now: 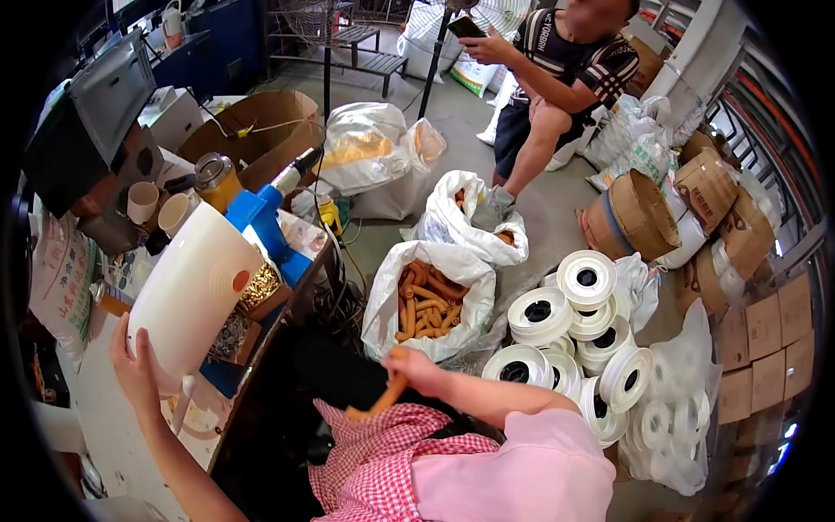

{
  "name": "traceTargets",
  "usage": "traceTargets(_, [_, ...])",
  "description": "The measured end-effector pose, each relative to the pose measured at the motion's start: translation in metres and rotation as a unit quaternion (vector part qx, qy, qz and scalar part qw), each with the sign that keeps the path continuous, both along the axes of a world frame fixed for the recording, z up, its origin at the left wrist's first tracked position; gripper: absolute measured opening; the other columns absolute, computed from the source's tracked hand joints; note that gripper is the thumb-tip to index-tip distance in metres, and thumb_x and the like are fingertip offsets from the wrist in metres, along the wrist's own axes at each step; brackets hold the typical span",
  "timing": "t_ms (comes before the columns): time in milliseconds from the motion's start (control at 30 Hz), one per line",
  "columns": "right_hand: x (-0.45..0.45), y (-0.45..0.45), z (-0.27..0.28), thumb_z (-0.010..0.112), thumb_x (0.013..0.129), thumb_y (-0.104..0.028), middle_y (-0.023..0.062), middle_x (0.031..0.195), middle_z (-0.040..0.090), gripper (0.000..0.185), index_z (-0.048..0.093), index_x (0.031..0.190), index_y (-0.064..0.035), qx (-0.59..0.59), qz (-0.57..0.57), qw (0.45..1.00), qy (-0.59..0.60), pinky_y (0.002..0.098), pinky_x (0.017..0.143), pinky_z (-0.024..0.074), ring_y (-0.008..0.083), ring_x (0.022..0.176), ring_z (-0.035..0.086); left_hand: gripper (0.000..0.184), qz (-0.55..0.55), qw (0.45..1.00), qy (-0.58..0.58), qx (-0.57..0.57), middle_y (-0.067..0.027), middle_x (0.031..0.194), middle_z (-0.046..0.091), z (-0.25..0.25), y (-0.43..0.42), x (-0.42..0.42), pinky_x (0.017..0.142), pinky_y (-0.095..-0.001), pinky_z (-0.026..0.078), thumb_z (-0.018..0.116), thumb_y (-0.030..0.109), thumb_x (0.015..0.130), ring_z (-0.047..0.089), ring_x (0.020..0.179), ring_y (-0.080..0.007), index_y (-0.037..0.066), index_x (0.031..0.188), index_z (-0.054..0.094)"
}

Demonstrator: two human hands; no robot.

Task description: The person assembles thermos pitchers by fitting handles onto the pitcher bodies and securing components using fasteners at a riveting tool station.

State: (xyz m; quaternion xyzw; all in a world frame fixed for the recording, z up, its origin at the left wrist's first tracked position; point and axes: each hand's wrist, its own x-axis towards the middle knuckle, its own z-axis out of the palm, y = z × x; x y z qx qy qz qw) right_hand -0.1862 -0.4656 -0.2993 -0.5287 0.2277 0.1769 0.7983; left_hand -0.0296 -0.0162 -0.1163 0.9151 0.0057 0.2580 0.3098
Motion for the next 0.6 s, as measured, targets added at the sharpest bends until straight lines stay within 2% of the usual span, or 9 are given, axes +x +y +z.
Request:
traceTargets(67, [-0.022, -0.005, -0.012, 0.069, 0.088, -0.006, 0.005, 0.087, 0.062, 0.031, 0.057, 0.116, -0.0048, -0.153, 0.054, 0.987, -0.01, 0.0373, 0.077, 0.0545, 0.0207, 0.09, 0.067, 0.043, -0.003, 1.0, -0.001, 0.006, -0.0164, 0.136, 0.06, 0.0, -0.003, 0.002, 0.111, -0.0384, 0.039, 0.065, 0.021, 0.097, 0.054, 0.128, -0.0298, 0.002, 0.135, 0.06])
traceTargets(100, [-0.029, -0.009, -0.015, 0.069, 0.088, -0.006, 0.005, 0.087, 0.062, 0.031, 0.057, 0.116, -0.0048, -0.153, 0.052, 0.987, -0.011, 0.0373, 0.077, 0.0545, 0.0207, 0.09, 0.067, 0.043, -0.006, 1.0, -0.004, 0.0, -0.0166, 0.135, 0.06, -0.002, -0.002, 0.002, 0.111, -0.0386, 0.039, 0.065, 0.021, 0.096, 0.054, 0.128, -0.0303, 0.001, 0.134, 0.06])
traceTargets(167, [-0.035, -0.009, -0.016, 0.07, 0.084, -0.004, 0.0095, 0.103, 0.062, 0.044, 0.055, 0.125, -0.008, -0.437, 0.131, 0.882, -0.12, 0.0426, 0.084, 0.0532, 0.0282, 0.1, 0.065, 0.043, -0.008, 1.0, -0.01, -0.002, -0.0168, 0.135, 0.06, 0.0, -0.001, 0.002, 0.11, -0.0389, 0.039, 0.066, 0.022, 0.096, 0.055, 0.127, -0.0308, 0.001, 0.134, 0.06])
traceTargets(200, [-0.032, -0.008, -0.014, 0.07, 0.084, -0.004, 0.0095, 0.103, 0.062, 0.044, 0.055, 0.125, -0.008, -0.436, 0.133, 0.881, -0.124, 0.0426, 0.084, 0.0532, 0.0282, 0.1, 0.065, 0.044, -0.01, 1.0, -0.003, -0.004, -0.0171, 0.135, 0.06, 0.001, -0.001, 0.002, 0.11, -0.0391, 0.039, 0.067, 0.022, 0.095, 0.055, 0.127, -0.031, 0.001, 0.133, 0.06])
traceTargets(300, [-0.017, -0.01, -0.004, 0.067, 0.088, -0.008, 0.0116, 0.108, 0.06, 0.029, 0.062, 0.116, -0.0101, -0.625, 0.241, 0.601, -0.436, 0.0429, 0.088, 0.0504, 0.0335, 0.103, 0.06, 0.044, -0.008, 1.0, -0.002, -0.004, -0.0179, 0.134, 0.061, 0.005, -0.005, 0.0, 0.11, -0.0396, 0.039, 0.068, 0.023, 0.094, 0.055, 0.126, -0.0314, -0.001, 0.131, 0.061])
traceTargets(367, [-0.023, -0.003, -0.009, 0.063, 0.094, -0.015, 0.0113, 0.105, 0.059, 0.018, 0.065, 0.11, -0.0104, -0.567, 0.319, 0.627, -0.429, 0.0429, 0.088, 0.0494, 0.0338, 0.103, 0.059, 0.044, -0.008, 1.0, 0.008, -0.008, -0.0183, 0.133, 0.061, 0.009, -0.008, -0.002, 0.11, -0.0392, 0.039, 0.067, 0.023, 0.094, 0.055, 0.125, -0.0318, -0.001, 0.131, 0.061])
traceTargets(433, [-0.033, 0.007, -0.008, 0.063, 0.096, -0.024, 0.011, 0.104, 0.059, 0.022, 0.064, 0.113, -0.0107, -0.406, 0.425, 0.71, -0.387, 0.0432, 0.085, 0.0495, 0.0339, 0.102, 0.059, 0.044, -0.012, 1.0, 0.0, -0.021, -0.0186, 0.132, 0.061, 0.005, -0.003, 0.002, 0.11, -0.0391, 0.039, 0.068, 0.023, 0.094, 0.055, 0.125, -0.0324, -0.001, 0.13, 0.061])
traceTargets(467, [-0.033, 0.013, 0.016, 0.064, 0.095, -0.033, 0.0123, 0.104, 0.058, 0.035, 0.059, 0.123, -0.0125, -0.442, 0.473, 0.668, -0.368, 0.0443, 0.083, 0.05, 0.0347, 0.101, 0.06, 0.045, -0.013, 1.0, 0.001, -0.019, -0.0187, 0.132, 0.062, 0.005, -0.003, 0.001, 0.109, -0.0394, 0.039, 0.068, 0.024, 0.093, 0.055, 0.125, -0.0328, -0.001, 0.129, 0.061])
traceTargets(600, [-0.007, 0.032, 0.026, 0.068, 0.092, -0.039, 0.0145, 0.108, 0.059, 0.055, 0.047, 0.137, -0.0164, -0.448, 0.588, 0.594, -0.317, 0.0466, 0.079, 0.0511, 0.0368, 0.097, 0.065, 0.046, -0.003, 1.0, -0.003, 0.015, -0.0191, 0.13, 0.062, 0.01, -0.011, -0.004, 0.109, -0.0409, 0.039, 0.067, 0.028, 0.093, 0.056, 0.124, -0.0354, -0.001, 0.129, 0.061])
